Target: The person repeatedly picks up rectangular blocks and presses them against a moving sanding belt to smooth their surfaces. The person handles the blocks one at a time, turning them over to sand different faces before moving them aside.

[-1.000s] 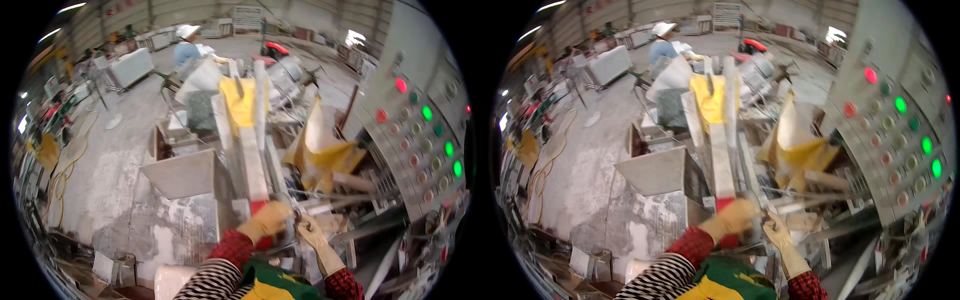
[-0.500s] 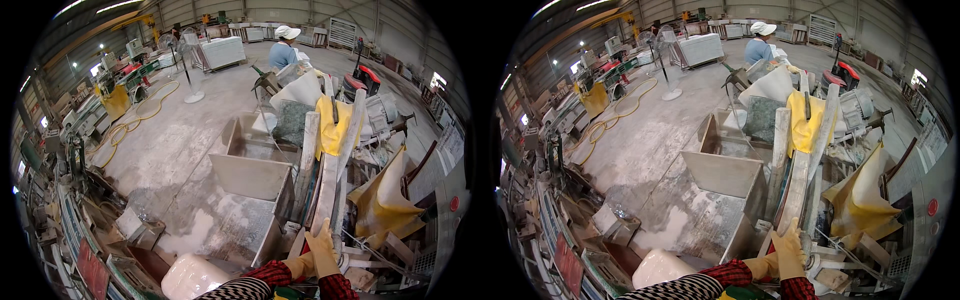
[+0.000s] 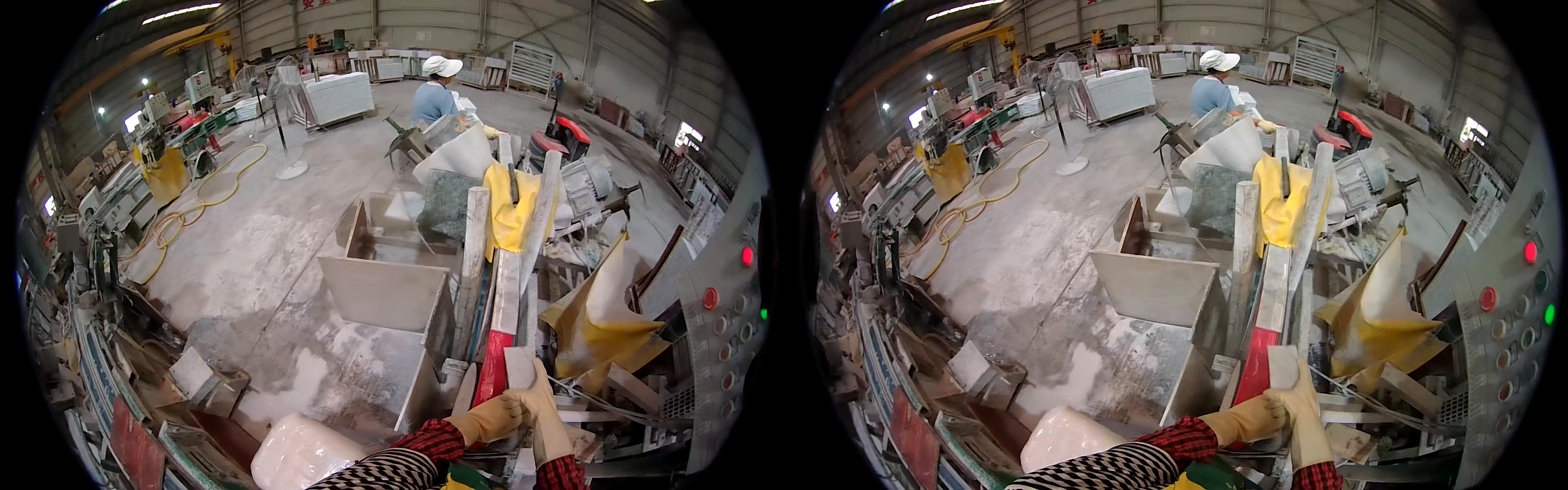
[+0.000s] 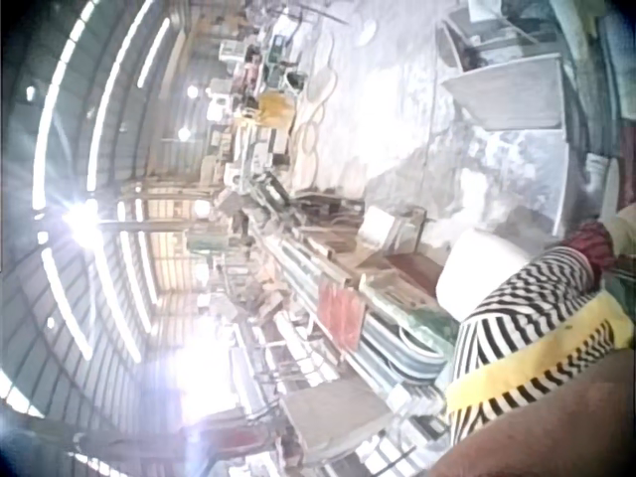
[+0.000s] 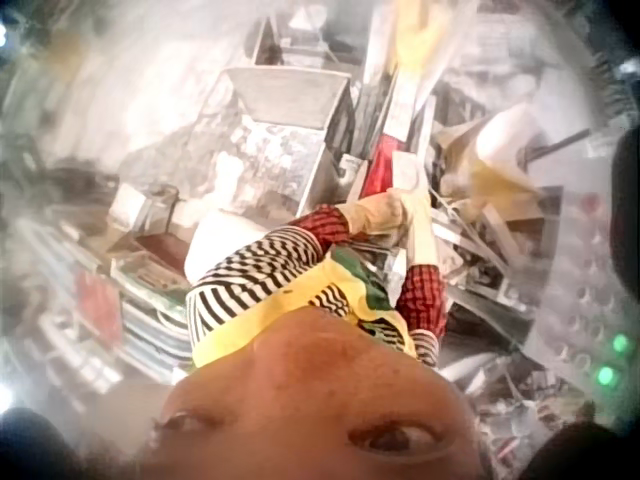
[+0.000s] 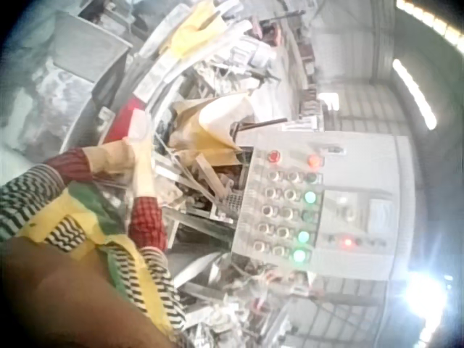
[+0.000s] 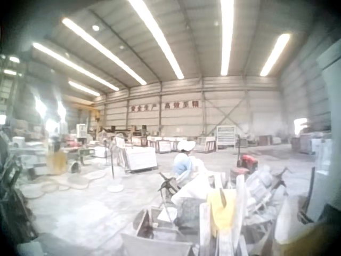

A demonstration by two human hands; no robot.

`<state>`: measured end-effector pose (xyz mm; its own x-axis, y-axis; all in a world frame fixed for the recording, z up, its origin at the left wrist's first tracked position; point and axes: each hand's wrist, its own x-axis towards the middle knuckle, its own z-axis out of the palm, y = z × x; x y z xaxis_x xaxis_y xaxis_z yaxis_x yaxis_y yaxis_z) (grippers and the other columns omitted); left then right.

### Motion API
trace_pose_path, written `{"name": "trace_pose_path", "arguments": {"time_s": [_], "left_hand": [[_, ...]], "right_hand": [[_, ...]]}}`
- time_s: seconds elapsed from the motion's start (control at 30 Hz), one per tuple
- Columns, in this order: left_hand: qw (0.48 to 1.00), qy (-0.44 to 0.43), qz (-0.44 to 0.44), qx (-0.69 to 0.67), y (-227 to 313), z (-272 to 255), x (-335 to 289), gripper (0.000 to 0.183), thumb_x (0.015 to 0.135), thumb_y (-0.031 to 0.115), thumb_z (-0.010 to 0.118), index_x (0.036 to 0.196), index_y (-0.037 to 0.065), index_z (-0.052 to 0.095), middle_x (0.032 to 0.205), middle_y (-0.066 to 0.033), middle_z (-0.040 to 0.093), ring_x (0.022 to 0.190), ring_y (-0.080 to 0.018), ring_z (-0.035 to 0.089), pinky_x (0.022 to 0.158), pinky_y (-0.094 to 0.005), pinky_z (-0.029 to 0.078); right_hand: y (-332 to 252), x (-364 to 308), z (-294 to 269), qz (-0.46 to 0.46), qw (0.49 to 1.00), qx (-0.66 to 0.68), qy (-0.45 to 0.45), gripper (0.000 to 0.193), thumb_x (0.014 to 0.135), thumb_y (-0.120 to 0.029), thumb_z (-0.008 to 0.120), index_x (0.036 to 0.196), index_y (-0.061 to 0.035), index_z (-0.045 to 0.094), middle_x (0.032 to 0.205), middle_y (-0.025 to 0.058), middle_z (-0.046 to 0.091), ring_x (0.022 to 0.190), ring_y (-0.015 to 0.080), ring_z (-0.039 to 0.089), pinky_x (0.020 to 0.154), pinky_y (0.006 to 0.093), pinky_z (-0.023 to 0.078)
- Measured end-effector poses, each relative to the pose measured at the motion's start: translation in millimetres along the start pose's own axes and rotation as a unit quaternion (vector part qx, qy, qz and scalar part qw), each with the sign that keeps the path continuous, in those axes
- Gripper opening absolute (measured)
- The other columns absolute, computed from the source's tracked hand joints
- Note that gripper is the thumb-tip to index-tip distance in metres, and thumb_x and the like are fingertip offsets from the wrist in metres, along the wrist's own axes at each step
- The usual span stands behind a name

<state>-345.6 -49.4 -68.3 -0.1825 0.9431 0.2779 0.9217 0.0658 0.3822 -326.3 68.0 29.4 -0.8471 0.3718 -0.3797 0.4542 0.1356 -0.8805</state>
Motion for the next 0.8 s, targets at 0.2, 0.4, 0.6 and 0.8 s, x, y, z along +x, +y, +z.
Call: {"name": "trace_pose_path", "arguments": {"time_s": [0.2,0.4,0.6,0.8], "left_hand": [[0.985,0.143,0.090,0.016,10.8,-13.5,5.2,0.023,0.078,0.019,0.059,0.095,0.006,0.064,0.094,-0.0110,0.064,0.095,-0.0298,0.059,0.088,-0.0395,0.046],[0.741,0.072,-0.301,-0.596,101.0,44.3,43.3,0.049,0.099,0.037,0.049,0.140,0.010,0.048,0.130,-0.0177,0.058,0.116,-0.0248,0.060,0.099,-0.0343,0.045],[0.848,-0.049,-0.272,-0.451,136.2,138.0,31.0,0.061,0.097,0.048,0.053,0.140,0.004,0.049,0.137,-0.0100,0.057,0.126,-0.0178,0.052,0.107,-0.0312,0.037],[0.559,-0.275,-0.263,-0.737,191.4,81.9,25.4,0.040,0.101,0.025,0.049,0.129,-0.003,0.054,0.122,-0.0117,0.063,0.110,-0.0207,0.063,0.096,-0.0344,0.049]], "right_hand": [[129.2,-83.3,-64.9,0.018,0.958,0.281,0.050,0.084,0.080,0.002,0.070,0.151,-0.0145,0.029,0.109,0.0169,0.065,0.086,0.0218,0.066,0.065,0.0306,0.055],[175.7,-176.3,-67.7,0.035,0.890,0.361,0.276,0.061,0.093,-0.002,0.056,0.149,-0.0110,0.034,0.122,0.0132,0.060,0.097,0.0205,0.064,0.071,0.0332,0.056],[217.2,-234.6,-67.4,-0.108,0.918,0.243,0.295,0.051,0.096,-0.014,0.056,0.143,-0.0001,0.043,0.124,0.0091,0.060,0.105,0.0172,0.060,0.090,0.0264,0.048],[218.5,-308.2,-80.1,-0.069,0.891,0.341,0.292,0.055,0.089,-0.019,0.072,0.136,-0.0008,0.051,0.086,0.0011,0.066,0.068,0.0062,0.057,0.061,0.0198,0.046]]}}
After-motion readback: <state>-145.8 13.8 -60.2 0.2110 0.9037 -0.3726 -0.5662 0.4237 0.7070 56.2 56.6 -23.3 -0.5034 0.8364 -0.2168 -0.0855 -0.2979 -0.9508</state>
